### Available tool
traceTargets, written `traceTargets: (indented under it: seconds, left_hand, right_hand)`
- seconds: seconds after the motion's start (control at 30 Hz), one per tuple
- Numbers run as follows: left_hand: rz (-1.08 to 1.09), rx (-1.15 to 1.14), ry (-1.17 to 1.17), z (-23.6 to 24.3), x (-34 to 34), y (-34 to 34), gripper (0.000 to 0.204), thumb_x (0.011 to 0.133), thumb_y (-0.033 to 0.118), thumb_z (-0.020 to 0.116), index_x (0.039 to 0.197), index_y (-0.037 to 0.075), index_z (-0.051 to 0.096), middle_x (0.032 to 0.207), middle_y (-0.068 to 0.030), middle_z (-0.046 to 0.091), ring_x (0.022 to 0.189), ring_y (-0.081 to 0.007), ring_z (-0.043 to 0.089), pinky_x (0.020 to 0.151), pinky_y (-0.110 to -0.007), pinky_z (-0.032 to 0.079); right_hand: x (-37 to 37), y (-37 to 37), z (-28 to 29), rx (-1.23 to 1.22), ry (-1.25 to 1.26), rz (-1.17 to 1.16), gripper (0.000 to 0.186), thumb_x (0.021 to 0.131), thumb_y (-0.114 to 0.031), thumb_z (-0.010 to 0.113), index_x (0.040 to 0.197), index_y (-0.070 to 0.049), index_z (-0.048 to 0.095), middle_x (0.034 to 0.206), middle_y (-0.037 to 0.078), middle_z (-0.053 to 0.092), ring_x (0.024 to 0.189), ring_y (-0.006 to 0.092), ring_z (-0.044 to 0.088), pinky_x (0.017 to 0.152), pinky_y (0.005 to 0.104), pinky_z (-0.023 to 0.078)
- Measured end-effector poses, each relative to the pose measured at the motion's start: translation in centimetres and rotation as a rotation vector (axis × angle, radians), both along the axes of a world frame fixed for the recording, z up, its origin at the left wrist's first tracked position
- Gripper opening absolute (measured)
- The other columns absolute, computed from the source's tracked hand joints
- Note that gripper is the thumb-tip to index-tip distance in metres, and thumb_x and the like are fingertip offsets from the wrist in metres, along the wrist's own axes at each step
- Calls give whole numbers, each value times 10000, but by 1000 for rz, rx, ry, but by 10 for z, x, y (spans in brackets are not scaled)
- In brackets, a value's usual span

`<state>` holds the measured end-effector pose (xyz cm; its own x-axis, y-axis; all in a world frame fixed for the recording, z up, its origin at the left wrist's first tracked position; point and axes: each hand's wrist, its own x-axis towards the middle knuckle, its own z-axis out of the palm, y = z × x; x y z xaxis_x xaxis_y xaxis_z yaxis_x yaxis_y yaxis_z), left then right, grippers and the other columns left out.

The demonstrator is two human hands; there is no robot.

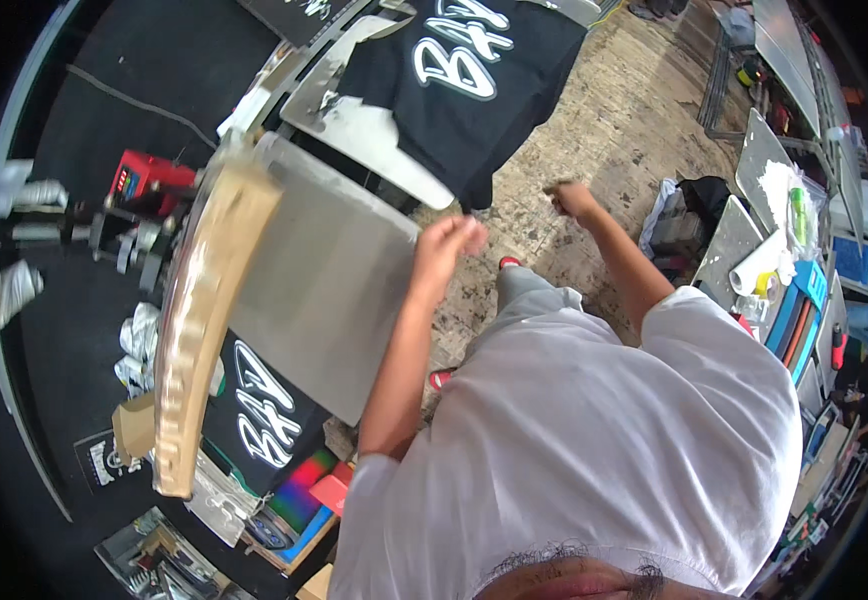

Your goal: The person flattens printed garments, presses them using a heat press machine, opens a small plastic packet, and arranges the pressed garments.

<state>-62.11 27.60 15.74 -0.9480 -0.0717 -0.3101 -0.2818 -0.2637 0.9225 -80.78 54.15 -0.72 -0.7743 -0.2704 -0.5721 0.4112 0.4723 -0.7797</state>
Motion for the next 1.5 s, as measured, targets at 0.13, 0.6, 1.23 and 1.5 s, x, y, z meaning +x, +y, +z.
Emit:
traceTargets:
  seconds: [0.13, 0.6, 1.23, 1.5]
  left_hand:
    - [259, -1, -6, -103, -142, -49, 277, 898, 218, 618, 1081, 12, 645, 1021, -113, 677, 859, -189, 645, 757, -311, 532]
    - [635, -833, -567, -207, -302, -111, 520, 757, 386, 702, 939, -101, 678, 1045, -305, 645, 972, -434, 641, 866, -483, 507]
    - [332, -1232, -553, -216, -261, -100, 608, 777, 490, 721, 945, -93, 685, 1015, -239, 676, 960, -363, 664, 835, -448, 535]
    - [587, -570, -524, -216, -277, -104, 453, 798, 382, 727, 910, -57, 702, 996, -220, 683, 933, -305, 671, 821, -405, 529]
  right_hand:
    - [16, 66, -55, 479, 381, 632, 393, 741, -114, 611, 1125, -72, 681, 739, 71, 684, 595, 174, 610, 542, 338, 487]
    - [177, 182, -32, 333, -46, -412, 344, 741, -339, 632, 885, -37, 717, 761, 155, 690, 700, 276, 666, 655, 401, 516]
    - [393, 126, 3, 130, -334, -733, 240, 809, -270, 668, 899, -49, 690, 698, 76, 660, 614, 184, 630, 563, 328, 529]
    - [443, 145, -21, 91, -335, -860, 208, 810, -256, 693, 827, -51, 666, 694, 71, 648, 570, 172, 618, 544, 315, 534]
